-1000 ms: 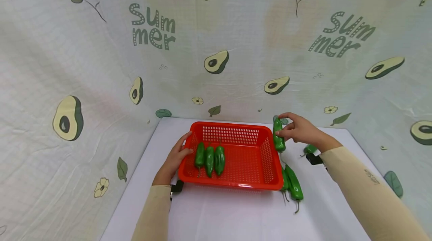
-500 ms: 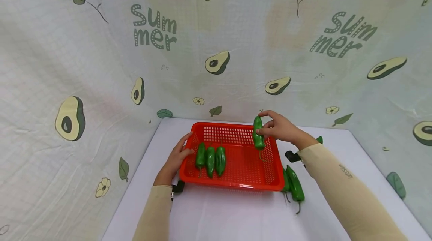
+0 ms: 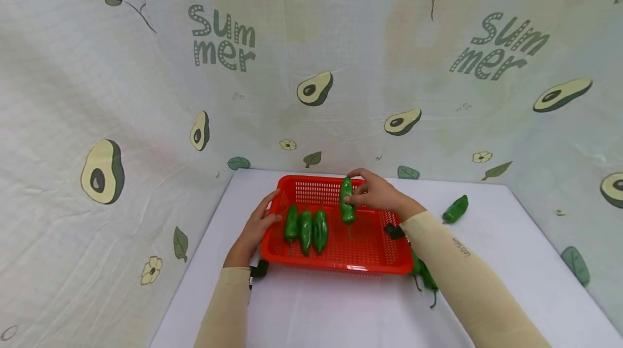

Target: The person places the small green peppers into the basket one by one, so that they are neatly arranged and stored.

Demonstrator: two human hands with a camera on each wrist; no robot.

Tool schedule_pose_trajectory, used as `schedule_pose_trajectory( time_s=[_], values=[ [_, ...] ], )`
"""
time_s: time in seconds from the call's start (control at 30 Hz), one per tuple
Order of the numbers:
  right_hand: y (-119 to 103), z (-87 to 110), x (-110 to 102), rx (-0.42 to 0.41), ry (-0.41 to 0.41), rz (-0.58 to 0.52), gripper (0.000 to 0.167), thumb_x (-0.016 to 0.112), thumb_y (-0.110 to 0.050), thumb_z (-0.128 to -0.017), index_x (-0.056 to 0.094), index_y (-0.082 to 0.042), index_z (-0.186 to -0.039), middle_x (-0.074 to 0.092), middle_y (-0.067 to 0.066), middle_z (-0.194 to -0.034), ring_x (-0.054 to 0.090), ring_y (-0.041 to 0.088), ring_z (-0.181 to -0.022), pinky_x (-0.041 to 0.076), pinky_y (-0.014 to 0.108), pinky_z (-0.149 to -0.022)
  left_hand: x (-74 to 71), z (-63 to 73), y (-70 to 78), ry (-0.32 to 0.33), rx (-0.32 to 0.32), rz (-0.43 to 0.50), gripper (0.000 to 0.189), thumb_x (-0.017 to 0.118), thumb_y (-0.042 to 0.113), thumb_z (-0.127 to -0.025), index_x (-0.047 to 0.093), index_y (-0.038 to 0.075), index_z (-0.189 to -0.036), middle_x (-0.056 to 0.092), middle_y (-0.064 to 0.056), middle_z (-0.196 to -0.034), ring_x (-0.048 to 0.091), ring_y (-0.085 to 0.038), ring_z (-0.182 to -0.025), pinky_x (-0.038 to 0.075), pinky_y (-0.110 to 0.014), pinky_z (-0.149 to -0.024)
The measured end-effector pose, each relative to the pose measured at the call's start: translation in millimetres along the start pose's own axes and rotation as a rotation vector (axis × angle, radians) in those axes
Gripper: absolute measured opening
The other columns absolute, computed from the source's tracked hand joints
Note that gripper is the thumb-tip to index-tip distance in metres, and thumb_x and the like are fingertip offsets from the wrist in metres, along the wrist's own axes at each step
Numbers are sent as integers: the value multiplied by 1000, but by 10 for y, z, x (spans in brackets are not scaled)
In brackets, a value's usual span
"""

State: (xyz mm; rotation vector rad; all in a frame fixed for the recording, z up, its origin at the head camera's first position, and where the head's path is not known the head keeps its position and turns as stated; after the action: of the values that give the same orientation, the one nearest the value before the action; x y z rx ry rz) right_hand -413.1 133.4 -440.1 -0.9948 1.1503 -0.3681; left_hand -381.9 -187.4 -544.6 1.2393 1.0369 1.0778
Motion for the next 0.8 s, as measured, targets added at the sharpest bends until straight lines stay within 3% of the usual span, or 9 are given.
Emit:
schedule_pose_trajectory(
  time_s=[0.37, 0.57, 0.8],
  values=[
    [107, -249, 411, 13, -65, -40, 71, 82, -25, -93, 42, -11, -150, 75, 6, -90, 73, 25, -83, 61, 37, -80, -31, -29, -49, 15, 5, -15, 70, 60, 17, -97, 45, 51, -156, 61, -13, -143, 68, -35, -118, 63, -48, -86],
    [208, -299, 486, 48, -80, -80, 68, 82, -25, -93, 44, -14, -149, 75, 8, -90, 73, 31, -87, 60, 41, -79, -13, -40, -47, 4, 25, -16, 70, 59, 15, -97, 43, 47, -158, 61, -16, -143, 70, -36, -115, 63, -48, -85],
    [313, -344, 518, 70, -62, -93, 70, 83, -29, -92, 44, -17, -150, 74, 8, -92, 71, 26, -85, 58, 40, -79, -26, -36, -50, 8, 5, -11, 71, 61, 17, -98, 43, 51, -157, 60, -13, -145, 69, -35, -117, 63, -48, -85]
  ],
)
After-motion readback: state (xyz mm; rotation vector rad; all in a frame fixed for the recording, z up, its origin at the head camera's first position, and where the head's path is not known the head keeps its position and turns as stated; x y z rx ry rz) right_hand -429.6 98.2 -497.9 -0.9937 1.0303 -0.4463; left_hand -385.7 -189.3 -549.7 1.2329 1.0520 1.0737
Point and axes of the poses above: each hand's wrist, its own z-axis away from the middle knuckle, its own x-axis out of the palm, y = z × x, the point moved 7 cm from there along -z, towards the middle knuckle
